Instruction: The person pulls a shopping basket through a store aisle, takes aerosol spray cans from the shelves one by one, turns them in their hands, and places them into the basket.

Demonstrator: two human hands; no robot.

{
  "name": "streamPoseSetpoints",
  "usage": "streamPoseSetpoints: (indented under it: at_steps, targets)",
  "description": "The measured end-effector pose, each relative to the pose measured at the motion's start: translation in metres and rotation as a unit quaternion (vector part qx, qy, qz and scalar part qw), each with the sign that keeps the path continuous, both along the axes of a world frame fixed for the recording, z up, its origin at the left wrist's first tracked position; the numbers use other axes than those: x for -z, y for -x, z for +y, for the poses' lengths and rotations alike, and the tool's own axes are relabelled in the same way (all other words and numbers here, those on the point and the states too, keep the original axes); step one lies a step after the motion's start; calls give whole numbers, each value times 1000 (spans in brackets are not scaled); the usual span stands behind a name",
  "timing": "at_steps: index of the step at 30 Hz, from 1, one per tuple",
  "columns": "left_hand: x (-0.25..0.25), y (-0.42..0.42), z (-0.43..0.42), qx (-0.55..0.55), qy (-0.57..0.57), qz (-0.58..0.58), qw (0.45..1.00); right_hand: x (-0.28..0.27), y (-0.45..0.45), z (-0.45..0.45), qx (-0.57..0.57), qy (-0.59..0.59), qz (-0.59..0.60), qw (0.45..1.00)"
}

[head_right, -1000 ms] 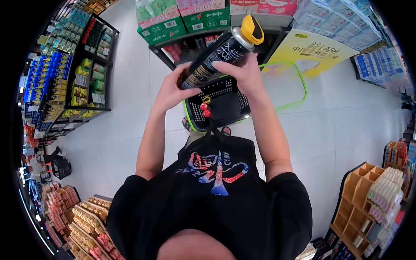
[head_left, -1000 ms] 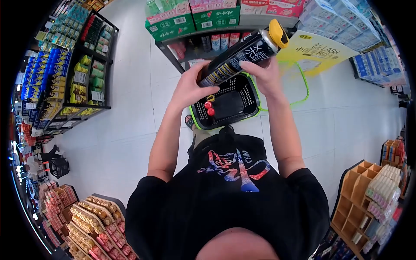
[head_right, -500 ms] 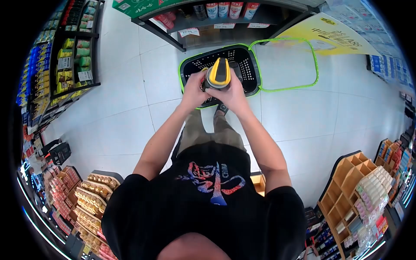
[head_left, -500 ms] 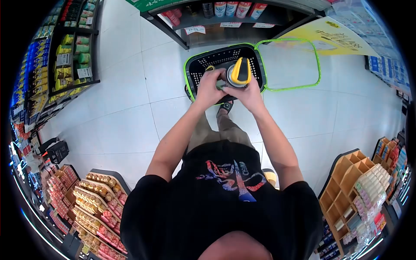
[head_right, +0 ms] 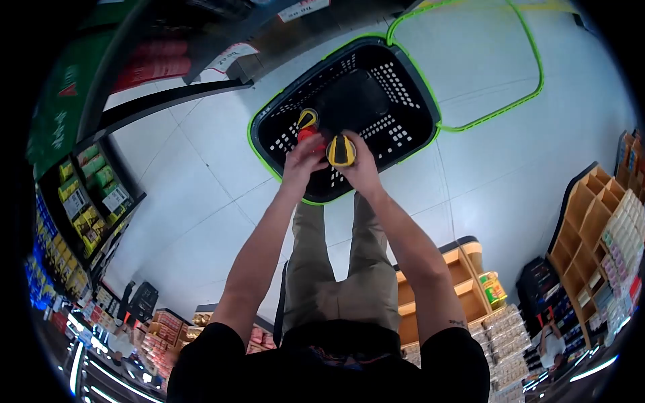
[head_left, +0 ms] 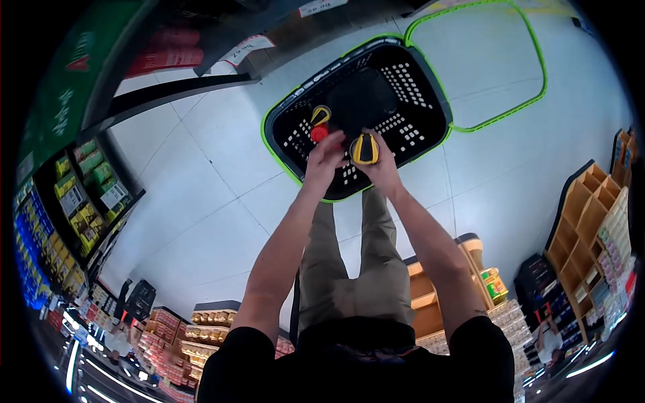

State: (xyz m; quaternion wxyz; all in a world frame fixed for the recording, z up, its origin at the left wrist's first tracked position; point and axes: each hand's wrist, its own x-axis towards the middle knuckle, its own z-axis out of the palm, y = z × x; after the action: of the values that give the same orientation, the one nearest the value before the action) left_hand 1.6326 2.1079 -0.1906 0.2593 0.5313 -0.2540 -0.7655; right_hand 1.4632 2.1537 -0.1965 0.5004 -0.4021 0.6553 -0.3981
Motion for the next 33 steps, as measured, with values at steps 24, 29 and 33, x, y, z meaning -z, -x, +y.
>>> streamPoseSetpoints:
  at_steps: [24, 29, 33]
  targets:
    - [123, 31, -25, 226, 121, -335, 907, 214, -24, -30, -106, -97, 115, 983]
    - [133, 34, -19, 183, 95, -314, 927, 221, -27, -34, -109, -101, 134, 980]
    - [126, 35, -17, 169, 103, -288, 937, 228, -27, -38, -113, -111, 136, 978]
